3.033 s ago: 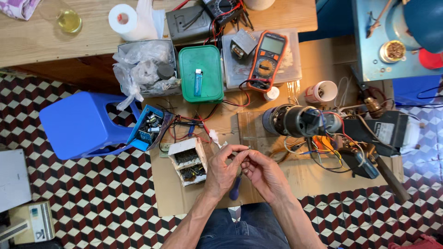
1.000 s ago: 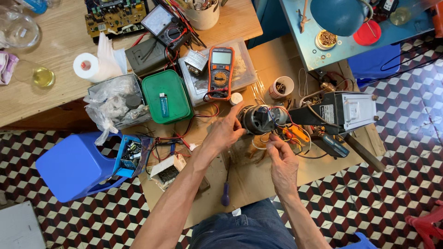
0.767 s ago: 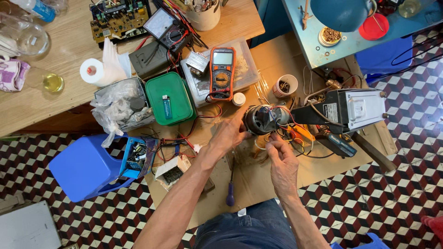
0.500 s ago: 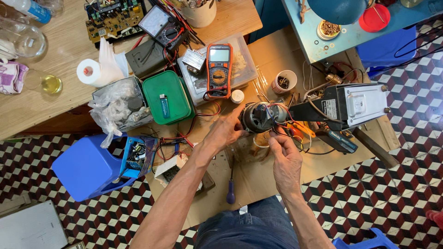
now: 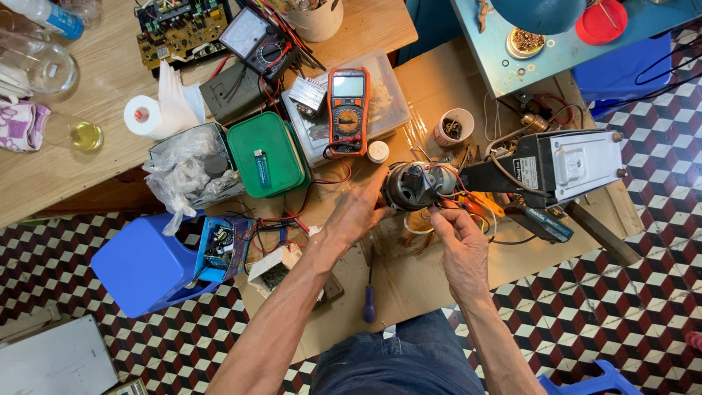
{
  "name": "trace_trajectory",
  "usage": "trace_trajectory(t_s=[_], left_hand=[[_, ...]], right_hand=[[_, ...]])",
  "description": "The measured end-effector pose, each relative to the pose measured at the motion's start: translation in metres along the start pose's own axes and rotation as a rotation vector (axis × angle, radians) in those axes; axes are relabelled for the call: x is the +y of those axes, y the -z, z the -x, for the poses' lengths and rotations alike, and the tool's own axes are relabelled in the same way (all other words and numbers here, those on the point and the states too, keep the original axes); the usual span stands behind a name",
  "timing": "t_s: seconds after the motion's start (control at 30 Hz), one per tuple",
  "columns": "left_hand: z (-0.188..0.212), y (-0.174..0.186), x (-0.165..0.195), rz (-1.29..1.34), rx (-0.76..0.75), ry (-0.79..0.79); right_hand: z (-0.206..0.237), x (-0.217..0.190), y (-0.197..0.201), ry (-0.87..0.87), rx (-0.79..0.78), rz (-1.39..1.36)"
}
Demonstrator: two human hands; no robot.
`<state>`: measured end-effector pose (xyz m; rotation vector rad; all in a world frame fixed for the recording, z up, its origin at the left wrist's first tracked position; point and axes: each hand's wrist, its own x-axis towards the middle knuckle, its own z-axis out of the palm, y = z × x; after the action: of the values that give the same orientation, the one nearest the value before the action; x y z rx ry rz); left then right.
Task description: The person sits at a cluttered workbench and works on a disassembled motor. They apply oil to the motor's internal components, rotate the shaft to check movement, and use a screwdriver to adjust internal parts. The person handles the motor housing and rotor throughout the clip.
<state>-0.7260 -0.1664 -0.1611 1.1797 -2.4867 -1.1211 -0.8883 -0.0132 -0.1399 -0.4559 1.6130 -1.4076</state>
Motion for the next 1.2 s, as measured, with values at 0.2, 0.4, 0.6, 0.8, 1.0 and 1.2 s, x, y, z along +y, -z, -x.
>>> trace_trajectory(t_s=[0.2, 0.4, 0.6, 0.8, 1.0, 1.2], left_hand=[[0.014, -0.002, -0.007, 0.386, 0.044, 0.138], [0.057, -0.042, -0.004, 1.166, 0.201, 0.539], [0.057, -0.053, 0.002, 0.969, 0.312, 0.447], [0.042, -0.038, 0.004, 1.418, 0.336, 0.526], [0.089, -0.043, 0.006, 1.557, 0.337, 0.557], [0.119, -0.051, 0.012, 1.725, 0.256, 0.565]], right_hand=[[0.017, -0.002, -0.003, 0.060, 0.019, 0.055], [0.033, 0.011, -0.014, 0.016, -0.035, 0.117], [0.047, -0.036, -0.038, 0.145, -0.068, 0.361], [0.026, -0.127, -0.035, 0.201, -0.110, 0.461], [0.030, -0.081, -0.061, 0.154, -0.235, 0.556], [0.030, -0.027, -0.056, -0.027, -0.298, 0.351]])
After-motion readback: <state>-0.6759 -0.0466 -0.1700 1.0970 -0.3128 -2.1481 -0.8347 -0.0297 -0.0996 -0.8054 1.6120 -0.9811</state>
